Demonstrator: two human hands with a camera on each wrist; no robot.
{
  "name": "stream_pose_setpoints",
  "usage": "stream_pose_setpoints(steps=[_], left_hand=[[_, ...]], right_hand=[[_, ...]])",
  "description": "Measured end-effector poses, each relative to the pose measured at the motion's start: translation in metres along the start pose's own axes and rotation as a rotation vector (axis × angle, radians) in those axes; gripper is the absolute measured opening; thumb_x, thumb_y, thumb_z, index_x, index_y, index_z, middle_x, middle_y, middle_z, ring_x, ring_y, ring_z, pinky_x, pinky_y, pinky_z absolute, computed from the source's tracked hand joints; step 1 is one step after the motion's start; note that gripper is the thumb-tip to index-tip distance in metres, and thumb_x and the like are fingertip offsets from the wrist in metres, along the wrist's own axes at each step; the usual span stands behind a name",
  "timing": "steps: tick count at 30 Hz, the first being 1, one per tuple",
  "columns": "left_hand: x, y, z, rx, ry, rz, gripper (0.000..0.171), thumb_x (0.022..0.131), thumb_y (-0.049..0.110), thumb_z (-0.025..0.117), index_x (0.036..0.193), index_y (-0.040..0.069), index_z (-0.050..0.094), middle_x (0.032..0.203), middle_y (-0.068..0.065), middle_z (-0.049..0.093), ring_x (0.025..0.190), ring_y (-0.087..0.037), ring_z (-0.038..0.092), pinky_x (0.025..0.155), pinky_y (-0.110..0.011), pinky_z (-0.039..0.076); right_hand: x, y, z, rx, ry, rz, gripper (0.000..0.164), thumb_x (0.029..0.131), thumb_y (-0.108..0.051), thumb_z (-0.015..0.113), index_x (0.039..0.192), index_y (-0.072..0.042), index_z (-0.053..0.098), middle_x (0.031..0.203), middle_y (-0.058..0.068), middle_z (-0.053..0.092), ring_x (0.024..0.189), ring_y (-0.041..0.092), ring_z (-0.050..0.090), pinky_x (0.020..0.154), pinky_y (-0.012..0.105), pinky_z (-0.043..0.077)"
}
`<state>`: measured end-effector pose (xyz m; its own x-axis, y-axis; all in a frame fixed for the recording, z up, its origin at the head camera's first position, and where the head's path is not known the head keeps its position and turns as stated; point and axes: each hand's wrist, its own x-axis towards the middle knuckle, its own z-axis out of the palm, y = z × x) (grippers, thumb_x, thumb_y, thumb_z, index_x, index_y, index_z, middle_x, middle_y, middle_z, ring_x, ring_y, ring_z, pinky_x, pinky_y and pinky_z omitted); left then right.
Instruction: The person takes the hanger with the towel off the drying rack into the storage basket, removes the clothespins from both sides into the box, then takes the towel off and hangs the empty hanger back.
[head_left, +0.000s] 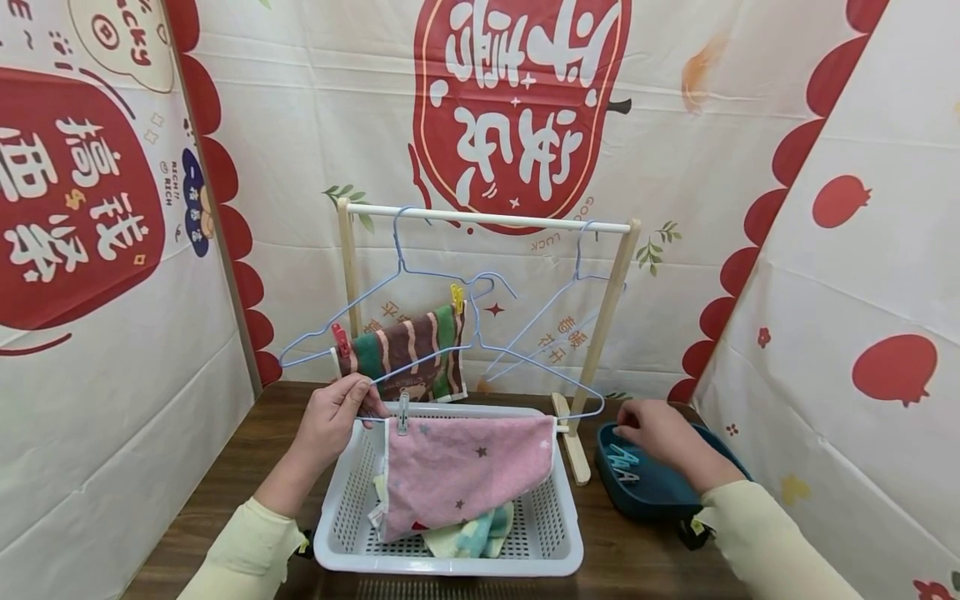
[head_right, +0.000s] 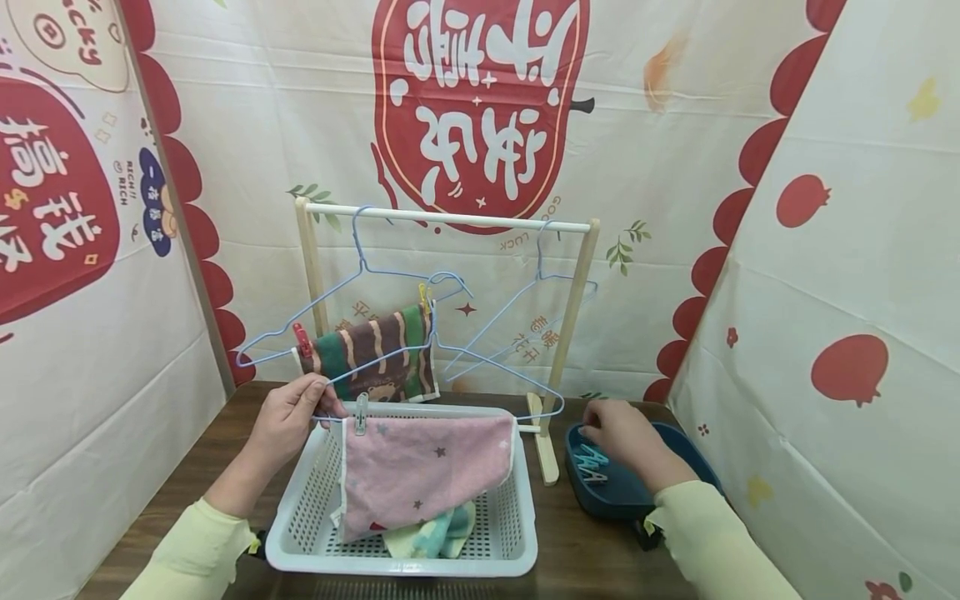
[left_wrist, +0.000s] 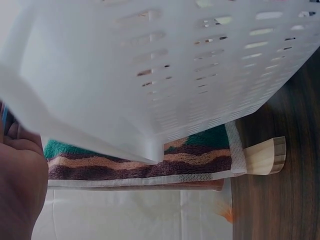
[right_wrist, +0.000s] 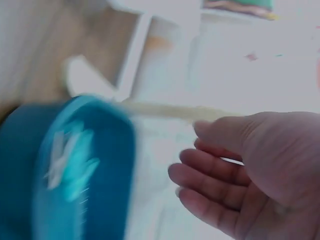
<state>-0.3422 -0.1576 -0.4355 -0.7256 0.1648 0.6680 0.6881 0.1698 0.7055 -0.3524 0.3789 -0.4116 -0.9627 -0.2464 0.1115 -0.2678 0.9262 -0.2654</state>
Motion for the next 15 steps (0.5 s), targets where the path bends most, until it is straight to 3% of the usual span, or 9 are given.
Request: stream_pose_setpoints(steps=[2, 6, 10, 12, 15], left_hand=[[0.000, 0.000, 0.000, 0.001, 0.004, 0.007, 0.025, 0.115, 0.000, 0.052, 0.098, 0.003, 0.071, 0.084, -0.010, 0.077, 0.075, -0.015, 0.072, 0.064, -0.025, 0.063], [0.000, 0.000, -0.001, -0.010, 0.008, 0.014, 0.026, 0.115, -0.001, 0.052, 0.099, 0.003, 0.071, 0.083, -0.011, 0.077, 0.074, -0.017, 0.072, 0.063, -0.026, 0.062], [0.001, -0.001, 0.000, -0.026, 0.001, 0.011, 0.026, 0.116, -0.001, 0.051, 0.099, 0.003, 0.070, 0.083, -0.011, 0.077, 0.071, -0.021, 0.072, 0.062, -0.027, 0.063], [0.001, -0.001, 0.000, -0.028, 0.002, 0.012, 0.026, 0.116, -0.001, 0.051, 0.099, 0.003, 0.071, 0.083, -0.011, 0.077, 0.071, -0.021, 0.072, 0.062, -0.027, 0.063], [0.001, 0.000, -0.001, -0.026, 0.005, 0.013, 0.025, 0.115, -0.001, 0.052, 0.099, 0.003, 0.071, 0.083, -0.010, 0.077, 0.072, -0.021, 0.072, 0.062, -0.027, 0.063]], right_hand=[[-0.004, -0.017, -0.013, 0.023, 0.093, 0.013, 0.007, 0.103, -0.014, 0.080, 0.104, -0.008, 0.076, 0.084, 0.000, 0.069, 0.073, 0.019, 0.059, 0.066, 0.037, 0.058], [-0.014, -0.052, -0.032, 0.075, 0.397, 0.010, 0.008, 0.105, -0.013, 0.076, 0.108, -0.005, 0.077, 0.085, 0.005, 0.072, 0.073, 0.022, 0.060, 0.063, 0.033, 0.056], [-0.026, -0.090, -0.039, 0.133, 0.676, -0.087, 0.006, 0.106, -0.011, 0.076, 0.105, -0.005, 0.077, 0.083, 0.006, 0.071, 0.071, 0.020, 0.059, 0.060, 0.025, 0.054], [-0.031, -0.111, -0.039, 0.153, 0.736, -0.186, 0.003, 0.104, -0.008, 0.077, 0.102, -0.006, 0.076, 0.080, 0.002, 0.069, 0.068, 0.017, 0.057, 0.058, 0.022, 0.053], [-0.036, -0.140, -0.037, 0.167, 0.732, -0.353, 0.009, 0.100, -0.002, 0.079, 0.096, -0.009, 0.076, 0.077, -0.004, 0.065, 0.065, 0.011, 0.053, 0.056, 0.023, 0.051]])
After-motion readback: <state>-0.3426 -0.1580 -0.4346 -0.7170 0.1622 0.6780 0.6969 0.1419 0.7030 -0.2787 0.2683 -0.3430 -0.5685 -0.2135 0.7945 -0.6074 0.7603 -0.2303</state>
